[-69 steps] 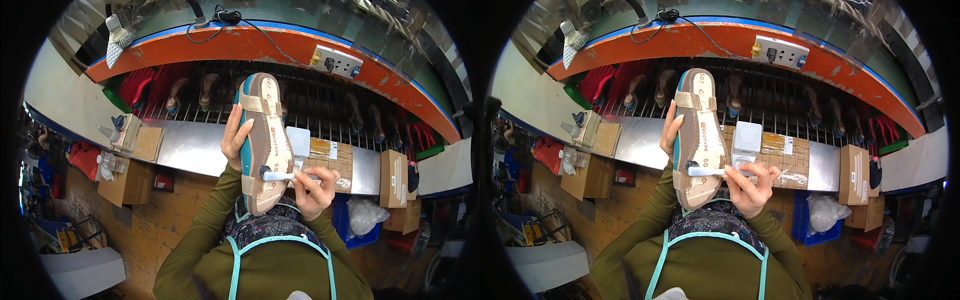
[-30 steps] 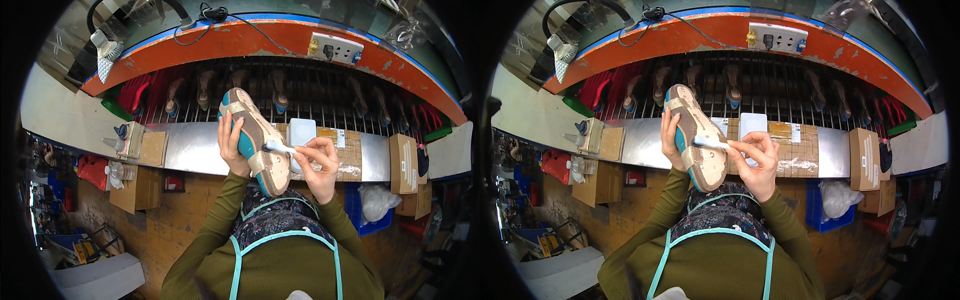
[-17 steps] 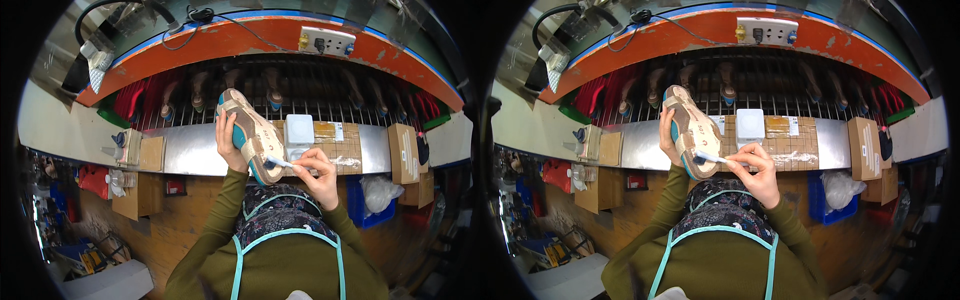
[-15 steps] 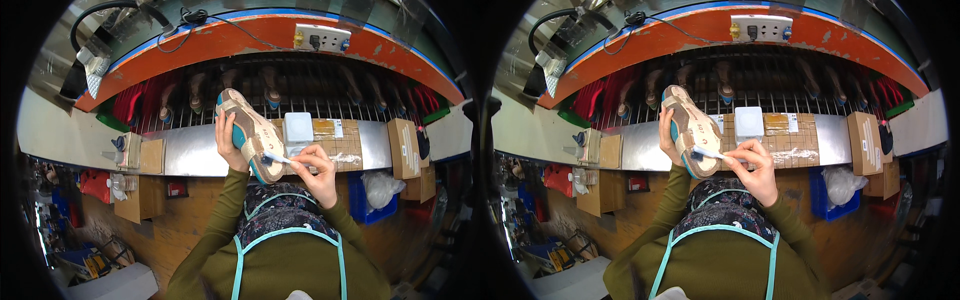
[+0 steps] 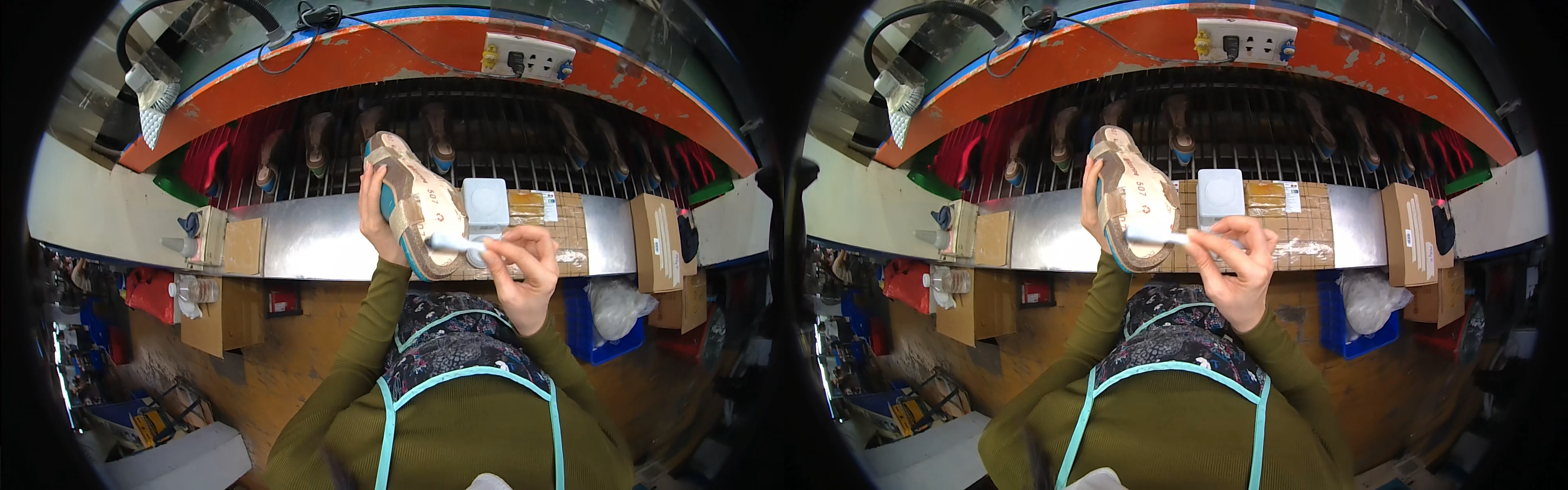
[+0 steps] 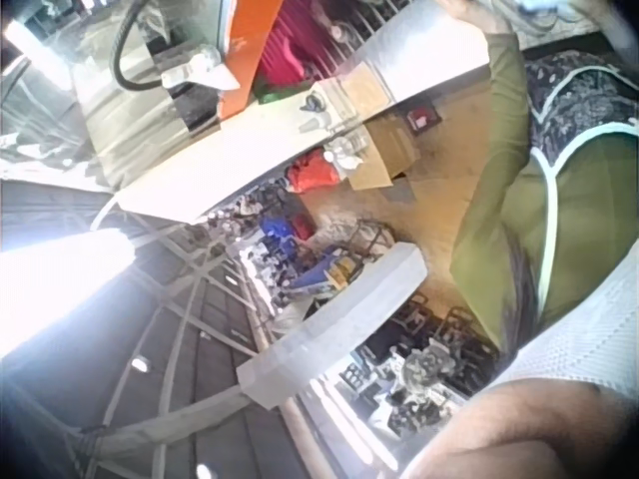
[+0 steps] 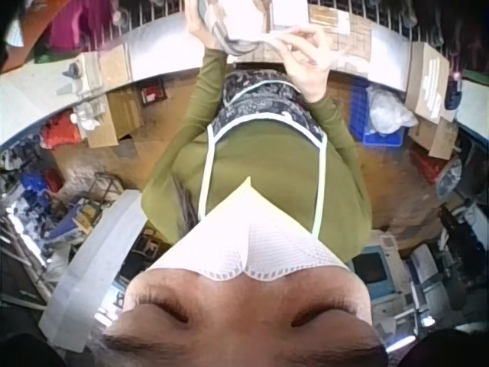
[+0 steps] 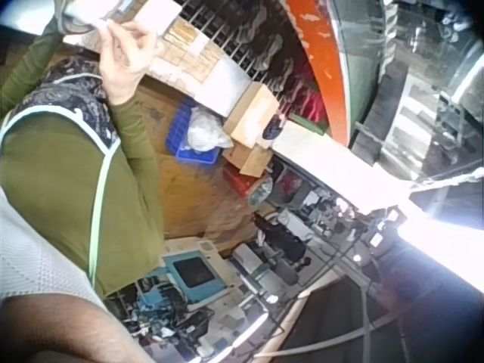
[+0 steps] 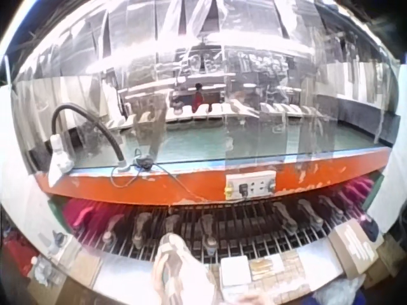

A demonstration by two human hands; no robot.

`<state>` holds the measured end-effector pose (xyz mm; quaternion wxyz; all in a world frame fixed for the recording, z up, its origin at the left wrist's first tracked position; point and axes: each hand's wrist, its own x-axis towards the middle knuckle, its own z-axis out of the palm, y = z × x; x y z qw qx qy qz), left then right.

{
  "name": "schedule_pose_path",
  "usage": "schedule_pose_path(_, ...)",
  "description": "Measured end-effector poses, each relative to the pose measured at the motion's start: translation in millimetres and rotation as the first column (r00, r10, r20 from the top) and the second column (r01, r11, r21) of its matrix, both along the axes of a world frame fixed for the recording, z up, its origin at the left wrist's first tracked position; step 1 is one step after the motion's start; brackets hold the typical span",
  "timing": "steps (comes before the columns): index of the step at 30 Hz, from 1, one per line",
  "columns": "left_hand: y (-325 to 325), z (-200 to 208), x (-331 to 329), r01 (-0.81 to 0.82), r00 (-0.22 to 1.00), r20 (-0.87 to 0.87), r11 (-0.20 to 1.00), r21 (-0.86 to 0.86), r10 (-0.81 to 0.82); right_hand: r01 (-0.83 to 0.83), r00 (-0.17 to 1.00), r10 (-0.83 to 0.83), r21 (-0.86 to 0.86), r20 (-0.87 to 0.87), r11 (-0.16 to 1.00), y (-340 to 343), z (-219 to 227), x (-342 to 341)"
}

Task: The person holds a single shoe and repeatedly brushes its sole with a small brush, dipping the brush into a container of white liquid between strokes. The person rotates the shoe to access different areas of the sole and continues the brushing action throughout the clip.

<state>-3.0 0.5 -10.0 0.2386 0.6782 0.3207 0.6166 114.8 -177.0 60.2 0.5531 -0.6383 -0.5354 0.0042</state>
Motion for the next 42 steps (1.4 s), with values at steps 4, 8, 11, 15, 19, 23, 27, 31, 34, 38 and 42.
schedule_pose_path(4,6.1,-6.7,0.9,0.023,0.998,-0.052,0.997,0.075,-0.019,0.049,0.945,-0.088,0.129,0.315,0.990,-2.7,1.1,0.8)
schedule_pose_path(8,7.3,-11.2,6.3,0.063,0.997,0.039,0.994,0.087,-0.067,0.043,0.951,-0.088,0.153,0.298,0.987,-7.7,0.5,5.8)
schedule_pose_path(11,4.6,-6.1,10.5,0.149,0.984,0.101,0.989,-0.012,-0.147,0.208,0.920,-0.255,0.181,0.298,0.961,-3.6,-1.0,10.7)
schedule_pose_path(15,-2.1,-6.1,13.7,0.428,0.845,0.426,0.885,-0.180,-0.322,0.089,0.885,-0.167,0.194,0.434,0.977,-16.5,1.3,0.9)
schedule_pose_path(19,-4.2,-8.3,19.5,0.479,0.817,0.425,0.869,-0.126,-0.389,0.083,0.910,-0.166,0.225,0.380,0.971,-8.0,11.4,8.7)
schedule_pose_path(23,-9.3,-1.4,25.5,0.467,0.852,0.304,0.881,-0.071,-0.427,0.074,0.869,-0.185,0.250,0.459,0.965,-6.0,21.8,10.1)
schedule_pose_path(27,-25.7,20.3,21.9,0.709,0.632,0.571,0.688,-0.155,-0.523,0.021,0.894,-0.116,0.219,0.433,0.976,-18.1,20.2,13.8)
schedule_pose_path(31,-24.0,19.9,21.4,0.686,0.666,0.517,0.713,-0.144,-0.538,0.134,0.842,-0.243,0.250,0.482,0.959,-16.0,15.4,20.8)
schedule_pose_path(34,-28.5,18.5,19.8,0.752,0.582,0.610,0.641,-0.153,-0.537,0.064,0.847,-0.171,0.222,0.504,0.973,-23.7,11.6,9.0)
schedule_pose_path(38,-27.3,15.9,16.4,0.772,0.556,0.625,0.618,-0.146,-0.547,0.032,0.895,-0.131,0.232,0.426,0.972,-22.0,14.1,14.2)
schedule_pose_path(42,-31.0,24.4,21.3,0.793,0.519,0.686,0.586,-0.165,-0.510,0.139,0.856,-0.252,0.270,0.451,0.953,-16.3,4.5,16.5)
